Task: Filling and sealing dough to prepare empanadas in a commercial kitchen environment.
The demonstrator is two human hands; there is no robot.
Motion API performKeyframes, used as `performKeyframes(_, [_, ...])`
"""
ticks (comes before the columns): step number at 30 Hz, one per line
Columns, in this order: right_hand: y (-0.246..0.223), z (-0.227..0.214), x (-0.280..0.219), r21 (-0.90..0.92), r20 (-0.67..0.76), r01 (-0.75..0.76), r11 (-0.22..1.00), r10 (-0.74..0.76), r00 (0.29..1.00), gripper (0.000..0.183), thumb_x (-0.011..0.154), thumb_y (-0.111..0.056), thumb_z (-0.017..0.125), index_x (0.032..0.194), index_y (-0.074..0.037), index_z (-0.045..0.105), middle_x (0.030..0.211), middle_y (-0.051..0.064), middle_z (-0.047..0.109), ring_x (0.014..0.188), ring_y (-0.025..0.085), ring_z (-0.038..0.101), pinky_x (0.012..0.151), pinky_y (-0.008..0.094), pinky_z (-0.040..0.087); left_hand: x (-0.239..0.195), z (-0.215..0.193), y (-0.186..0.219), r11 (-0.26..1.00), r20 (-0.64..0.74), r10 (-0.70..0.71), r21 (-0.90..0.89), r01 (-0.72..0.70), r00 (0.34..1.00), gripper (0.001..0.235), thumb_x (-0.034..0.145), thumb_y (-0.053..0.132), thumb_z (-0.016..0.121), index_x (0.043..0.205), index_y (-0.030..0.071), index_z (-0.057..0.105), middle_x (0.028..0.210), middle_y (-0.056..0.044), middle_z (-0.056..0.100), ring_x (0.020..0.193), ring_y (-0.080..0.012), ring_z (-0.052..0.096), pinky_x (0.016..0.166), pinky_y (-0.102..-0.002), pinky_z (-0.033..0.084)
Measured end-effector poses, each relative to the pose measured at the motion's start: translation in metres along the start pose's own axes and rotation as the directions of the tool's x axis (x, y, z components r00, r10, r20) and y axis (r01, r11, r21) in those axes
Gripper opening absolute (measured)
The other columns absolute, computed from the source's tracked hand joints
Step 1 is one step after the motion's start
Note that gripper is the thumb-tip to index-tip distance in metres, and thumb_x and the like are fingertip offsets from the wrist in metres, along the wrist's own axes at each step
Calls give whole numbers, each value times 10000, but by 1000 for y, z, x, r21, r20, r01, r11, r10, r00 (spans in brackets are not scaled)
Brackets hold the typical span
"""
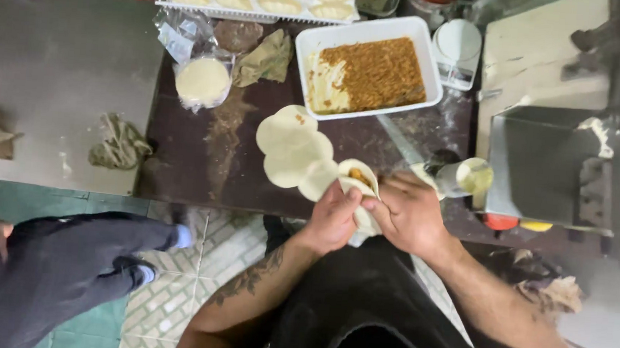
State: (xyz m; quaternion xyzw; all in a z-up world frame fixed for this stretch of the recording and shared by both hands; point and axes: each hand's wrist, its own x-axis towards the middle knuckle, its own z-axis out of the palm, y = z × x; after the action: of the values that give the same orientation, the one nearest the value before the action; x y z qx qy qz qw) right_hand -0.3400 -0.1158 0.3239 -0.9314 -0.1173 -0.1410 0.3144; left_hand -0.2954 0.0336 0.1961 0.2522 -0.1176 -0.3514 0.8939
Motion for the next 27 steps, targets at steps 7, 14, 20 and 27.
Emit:
performKeyframes(7, [-56, 55, 108, -53, 30, -108, 993, 110, 994, 303, 869, -320, 721, 764, -57, 614, 691, 115, 580, 680, 368, 598, 620, 471, 484, 17, -51, 133, 930, 96, 49, 359, -81, 994, 567, 1052, 507, 557, 1372, 45, 485, 1194, -37, 589, 1087, -121, 569, 949, -287, 491])
performKeyframes(14, [-63, 106, 129, -159, 47, -107, 981, 116, 992, 373, 925, -372, 694, 731, -68, 595, 695, 111, 594, 675, 366, 609, 682, 474, 510, 18, -89, 169, 770, 67, 49, 633, -81, 997, 715, 1089, 652, 353, 1347, -8, 445, 1202, -53, 543, 1115, -148, 517, 973, -292, 441])
performKeyframes(20, [-87, 107, 165, -273, 38, -193, 942, 211, 977, 379, 942, -390, 670, 731, -82, 605, 671, 89, 610, 658, 344, 623, 624, 475, 512, 23, -103, 197, 799, 249, -64, 593, -100, 966, 716, 1061, 675, 348, 1291, 9, 473, 1112, -57, 558, 1021, -138, 560, 901, -298, 497])
performKeyframes(27, [-72, 121, 182, -261, 138, -250, 932, 293, 946, 509, 920, -455, 654, 610, -69, 538, 573, 84, 555, 532, 284, 580, 565, 443, 502, 40, -130, 243, 834, 385, -272, 552, 16, 882, 669, 1056, 582, 510, 1394, 9, 444, 1162, -70, 583, 1054, -154, 570, 906, -296, 508])
